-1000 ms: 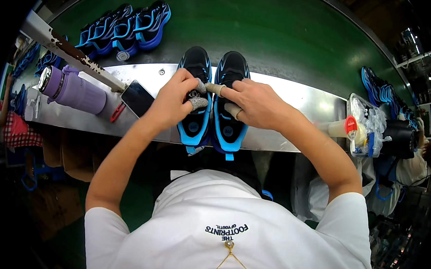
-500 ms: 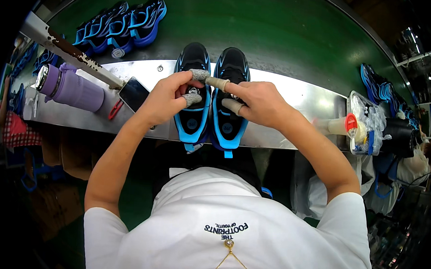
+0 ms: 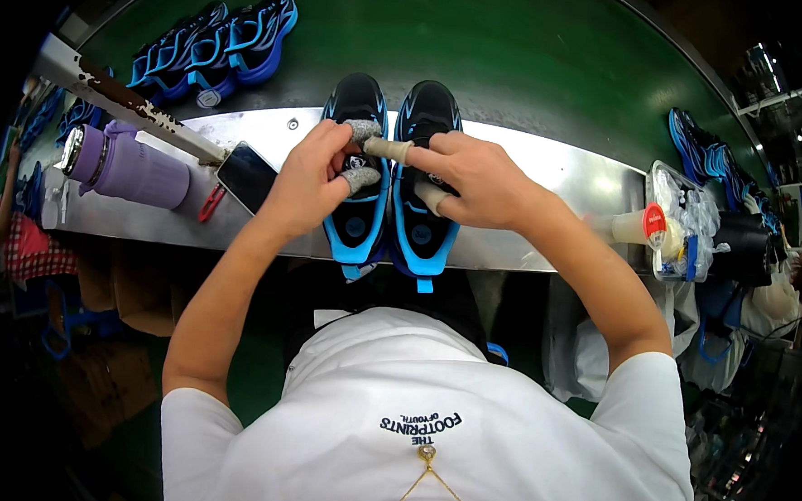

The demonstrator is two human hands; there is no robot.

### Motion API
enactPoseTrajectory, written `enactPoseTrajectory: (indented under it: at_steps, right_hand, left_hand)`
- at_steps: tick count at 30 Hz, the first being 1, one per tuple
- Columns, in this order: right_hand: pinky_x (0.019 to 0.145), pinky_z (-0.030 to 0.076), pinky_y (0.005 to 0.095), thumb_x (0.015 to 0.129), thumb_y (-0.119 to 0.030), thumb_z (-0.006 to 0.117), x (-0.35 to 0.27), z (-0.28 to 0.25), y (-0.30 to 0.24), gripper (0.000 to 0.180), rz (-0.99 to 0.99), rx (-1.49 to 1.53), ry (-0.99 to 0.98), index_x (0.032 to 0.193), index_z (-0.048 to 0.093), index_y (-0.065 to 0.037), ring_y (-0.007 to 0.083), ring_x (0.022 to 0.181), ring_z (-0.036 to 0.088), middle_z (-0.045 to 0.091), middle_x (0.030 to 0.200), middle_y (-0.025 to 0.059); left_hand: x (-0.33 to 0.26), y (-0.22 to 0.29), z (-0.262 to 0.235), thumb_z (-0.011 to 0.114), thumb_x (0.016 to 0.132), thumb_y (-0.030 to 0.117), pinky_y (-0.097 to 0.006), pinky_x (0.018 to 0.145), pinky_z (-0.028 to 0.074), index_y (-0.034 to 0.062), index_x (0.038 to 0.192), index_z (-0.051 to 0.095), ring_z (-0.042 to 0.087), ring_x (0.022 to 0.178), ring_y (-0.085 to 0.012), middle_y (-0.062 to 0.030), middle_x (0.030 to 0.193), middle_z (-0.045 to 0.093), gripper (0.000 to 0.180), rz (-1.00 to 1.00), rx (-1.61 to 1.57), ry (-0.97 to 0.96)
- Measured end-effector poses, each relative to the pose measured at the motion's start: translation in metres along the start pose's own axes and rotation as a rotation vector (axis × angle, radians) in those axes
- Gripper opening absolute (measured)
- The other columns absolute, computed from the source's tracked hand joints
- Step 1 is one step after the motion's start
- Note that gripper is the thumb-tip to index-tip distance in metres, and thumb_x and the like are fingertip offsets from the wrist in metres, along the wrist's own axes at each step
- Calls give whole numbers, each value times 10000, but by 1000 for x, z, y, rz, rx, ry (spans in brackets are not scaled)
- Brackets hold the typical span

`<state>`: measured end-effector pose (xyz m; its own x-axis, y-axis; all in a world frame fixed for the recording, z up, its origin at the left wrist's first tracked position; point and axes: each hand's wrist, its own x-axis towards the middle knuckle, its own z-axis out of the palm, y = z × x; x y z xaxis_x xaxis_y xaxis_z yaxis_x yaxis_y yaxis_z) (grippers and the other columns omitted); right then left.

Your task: The person cleans the surfaces of blue and black athletic shoes using a cloth, then places each shoe onto a conveyor belt.

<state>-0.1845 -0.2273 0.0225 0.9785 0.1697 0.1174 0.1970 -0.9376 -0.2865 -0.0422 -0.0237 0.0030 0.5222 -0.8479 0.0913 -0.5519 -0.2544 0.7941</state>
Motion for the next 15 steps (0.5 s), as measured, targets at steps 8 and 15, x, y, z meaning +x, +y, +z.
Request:
enactPoseTrajectory:
  at_steps: [8,15]
  right_hand:
    - [616,450,379,874,-259,638,-2,-4,10,643,37,235,98,1480,434,-323,264,636,543,533,696,72]
    - [619,479,371,878,-269,645,3,-4,5,637,193,344,-136,1476,438,-336,268,634,561,597,763,89]
  left_hand:
    - [-46,51,26,561,973,99,-258,630,538,-17,1219,585,646,829,-185,-125,1089,617,274,-466,-697,-262]
    - [-37,57,74,448,1008,88,-351,726,601,-82,1316,440,623,1154,-347,-187,1272,545,352,-637,-1369,-242]
